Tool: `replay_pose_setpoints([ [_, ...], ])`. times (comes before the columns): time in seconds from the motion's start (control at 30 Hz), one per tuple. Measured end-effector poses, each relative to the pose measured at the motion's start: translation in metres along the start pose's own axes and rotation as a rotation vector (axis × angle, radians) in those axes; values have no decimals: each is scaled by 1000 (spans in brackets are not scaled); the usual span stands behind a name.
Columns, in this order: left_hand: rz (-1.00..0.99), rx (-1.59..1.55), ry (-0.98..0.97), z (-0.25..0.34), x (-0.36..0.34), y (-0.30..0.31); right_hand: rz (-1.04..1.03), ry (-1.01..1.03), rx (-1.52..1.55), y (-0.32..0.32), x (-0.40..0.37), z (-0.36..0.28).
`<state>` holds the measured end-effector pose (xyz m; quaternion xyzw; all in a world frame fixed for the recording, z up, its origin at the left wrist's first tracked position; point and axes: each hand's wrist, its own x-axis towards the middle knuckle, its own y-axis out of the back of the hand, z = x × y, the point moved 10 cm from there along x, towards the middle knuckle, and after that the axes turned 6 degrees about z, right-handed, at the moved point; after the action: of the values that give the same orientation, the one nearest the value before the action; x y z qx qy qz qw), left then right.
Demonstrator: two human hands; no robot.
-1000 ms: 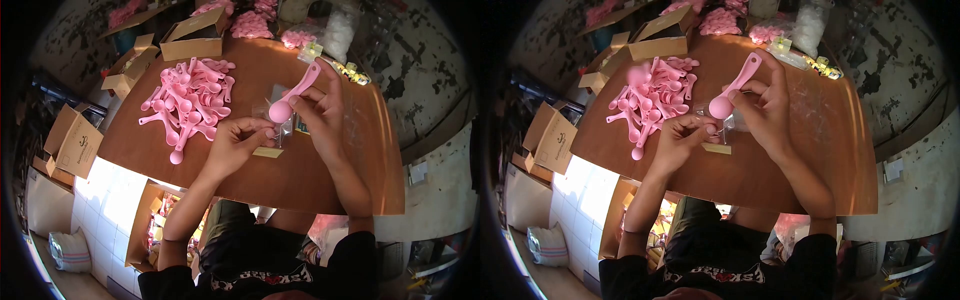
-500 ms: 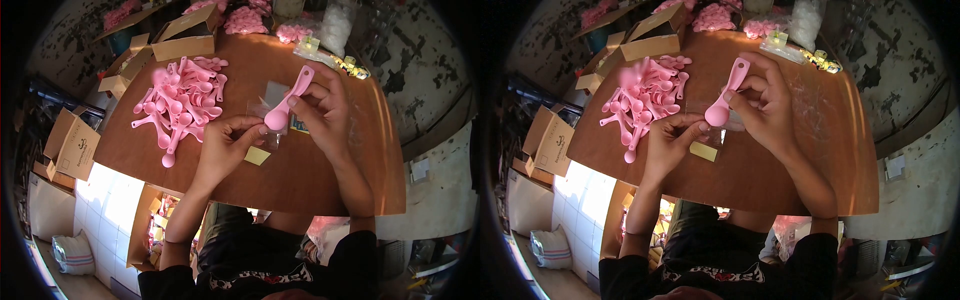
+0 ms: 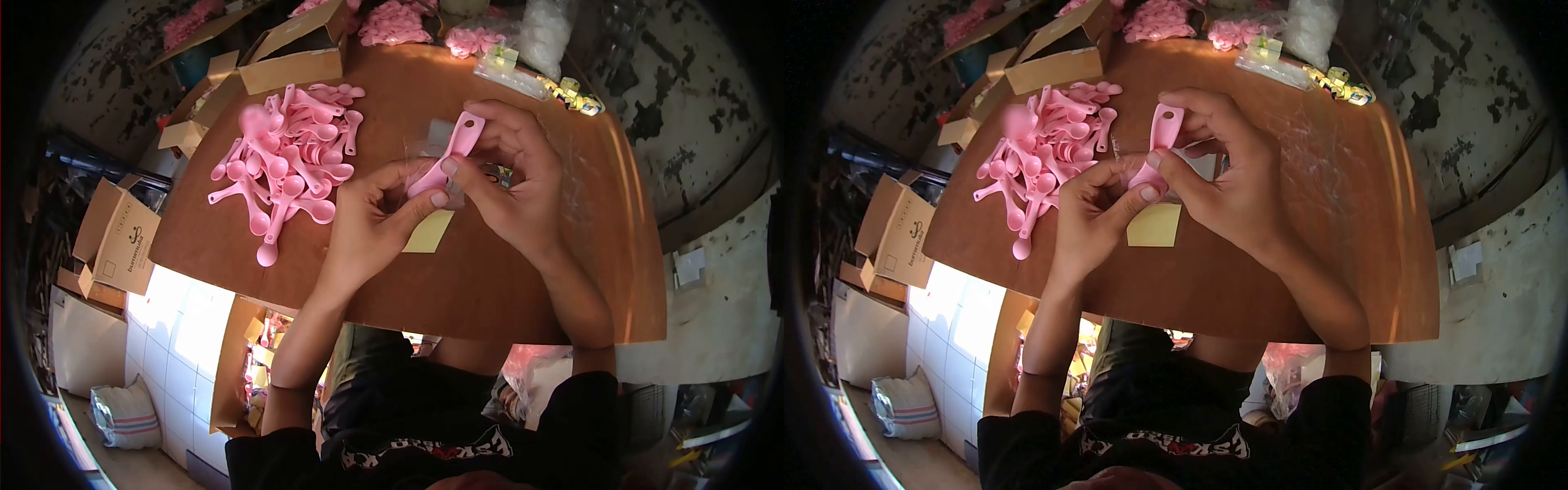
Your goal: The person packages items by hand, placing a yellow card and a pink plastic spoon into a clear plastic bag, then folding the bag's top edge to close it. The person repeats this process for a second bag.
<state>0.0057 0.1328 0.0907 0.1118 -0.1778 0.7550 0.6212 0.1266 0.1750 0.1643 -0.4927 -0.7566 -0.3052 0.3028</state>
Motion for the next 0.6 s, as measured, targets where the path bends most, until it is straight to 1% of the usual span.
replay_pose_setpoints([
  [0.07, 9, -16, -45, 7, 1, 0, 34, 75, -128, 2, -1, -7],
  [0.17, 60, -44, -87, 14, 1, 5, 62, 134, -202, 2, -3, -16],
  [0.3, 104, 70, -132, 16, 0, 11, 95, 180, -188, 4, -2, -21],
  [0.37, 110, 85, -142, 19, -2, 13, -31, 415, -363, -9, -3, -40],
  [0.4, 110, 85, -143, 20, -4, 13, -31, 416, -364, -8, -4, -42],
  [0.47, 109, 173, -93, 18, -6, 14, -106, 338, -393, -14, -4, -36],
  [0.5, 109, 172, -96, 21, -8, 16, -106, 340, -393, -15, -3, -37],
  [0.57, 16, 343, -38, 20, -10, 10, -100, 364, -410, -16, -3, -39],
  [0.6, 32, 394, -148, 27, -12, 9, -101, 364, -411, -16, -3, -40],
])
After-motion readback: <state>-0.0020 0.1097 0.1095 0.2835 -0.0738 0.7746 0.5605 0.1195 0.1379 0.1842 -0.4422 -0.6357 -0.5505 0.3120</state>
